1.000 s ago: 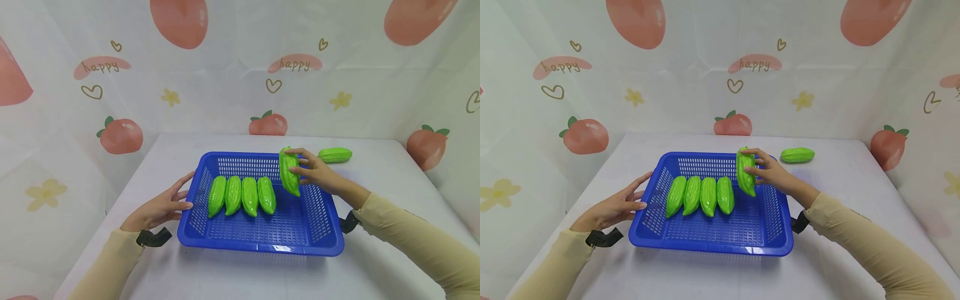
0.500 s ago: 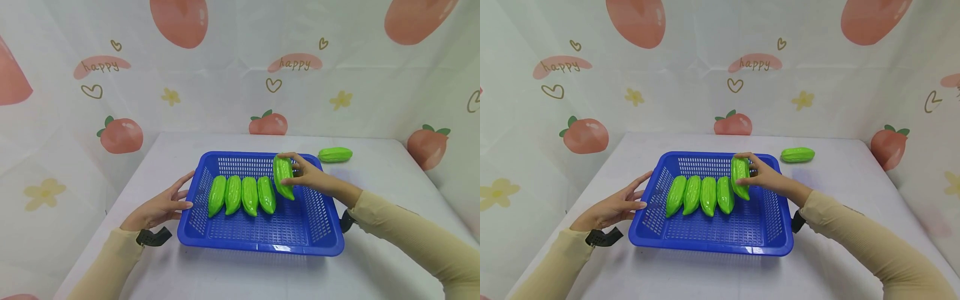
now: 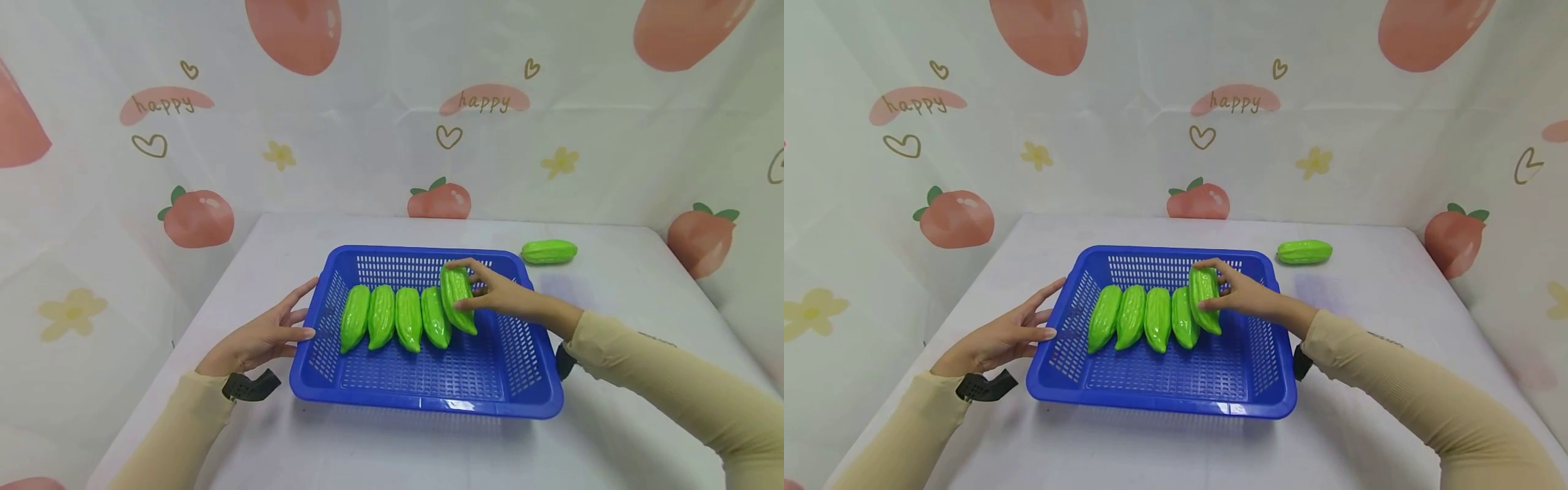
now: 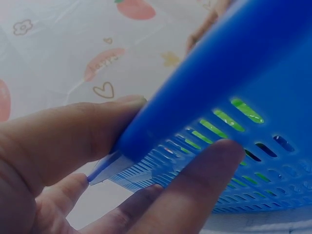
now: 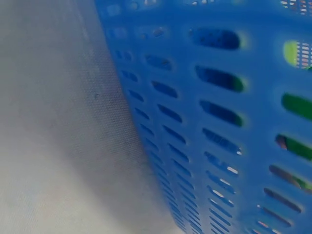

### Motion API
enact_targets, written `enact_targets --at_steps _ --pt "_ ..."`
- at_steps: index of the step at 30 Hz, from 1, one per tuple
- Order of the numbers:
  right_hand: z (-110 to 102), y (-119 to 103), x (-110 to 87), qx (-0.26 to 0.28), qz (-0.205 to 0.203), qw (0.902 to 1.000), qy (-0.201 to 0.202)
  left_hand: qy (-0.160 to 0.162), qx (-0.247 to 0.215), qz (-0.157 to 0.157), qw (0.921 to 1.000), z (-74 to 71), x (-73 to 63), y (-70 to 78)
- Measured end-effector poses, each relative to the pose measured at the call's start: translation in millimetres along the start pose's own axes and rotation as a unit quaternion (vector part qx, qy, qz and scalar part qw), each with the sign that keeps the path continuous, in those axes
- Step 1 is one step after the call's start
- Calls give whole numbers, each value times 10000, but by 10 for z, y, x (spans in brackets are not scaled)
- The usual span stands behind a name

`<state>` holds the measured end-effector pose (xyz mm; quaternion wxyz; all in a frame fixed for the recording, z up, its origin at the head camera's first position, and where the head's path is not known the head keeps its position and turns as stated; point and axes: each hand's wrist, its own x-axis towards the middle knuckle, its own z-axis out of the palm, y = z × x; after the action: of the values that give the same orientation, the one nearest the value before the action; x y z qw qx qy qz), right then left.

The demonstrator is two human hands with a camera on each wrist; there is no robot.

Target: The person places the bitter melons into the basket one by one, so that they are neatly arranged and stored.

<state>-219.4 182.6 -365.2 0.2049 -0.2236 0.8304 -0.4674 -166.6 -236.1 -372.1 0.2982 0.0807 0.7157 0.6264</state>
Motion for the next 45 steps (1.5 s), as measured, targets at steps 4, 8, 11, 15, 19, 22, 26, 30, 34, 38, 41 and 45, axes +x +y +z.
enact_targets --at_steps 4,8,11,15,19,22,26,30,34,38,41,45 --pt "12 7 11 -63 45 10000 17 32 -22 -29 10000 -2 1 -1" --pt "32 -3 9 -177 113 9998 67 53 -29 -37 10000 2 -1 4" --pt "44 10 15 -342 192 9992 75 63 -2 -35 10000 9 -7 10" --pt "51 21 29 -533 170 9984 69 110 0 -72 9999 7 -5 3" --pt "54 15 35 -687 161 9975 74 146 -28 -93 9998 6 4 -3" --pt "57 20 41 -758 241 9968 10 91 -52 -60 9999 -1 3 -8" --pt "53 33 48 -873 358 9955 -80 20 -58 -26 10000 -8 1 -15" --pt "47 31 46 -815 493 9954 -137 22 9 -28 10000 -12 9 -18" --pt "45 22 40 -626 653 9957 -219 63 42 -64 10000 -9 9 -11" --pt "46 18 42 -521 824 9948 -282 67 56 -70 9999 -4 2 -6" --pt "49 15 44 -467 877 9946 -317 65 28 -71 10000 -2 1 -5" --pt "56 22 52 -291 869 9950 -409 85 6 -83 9999 -1 4 -7"
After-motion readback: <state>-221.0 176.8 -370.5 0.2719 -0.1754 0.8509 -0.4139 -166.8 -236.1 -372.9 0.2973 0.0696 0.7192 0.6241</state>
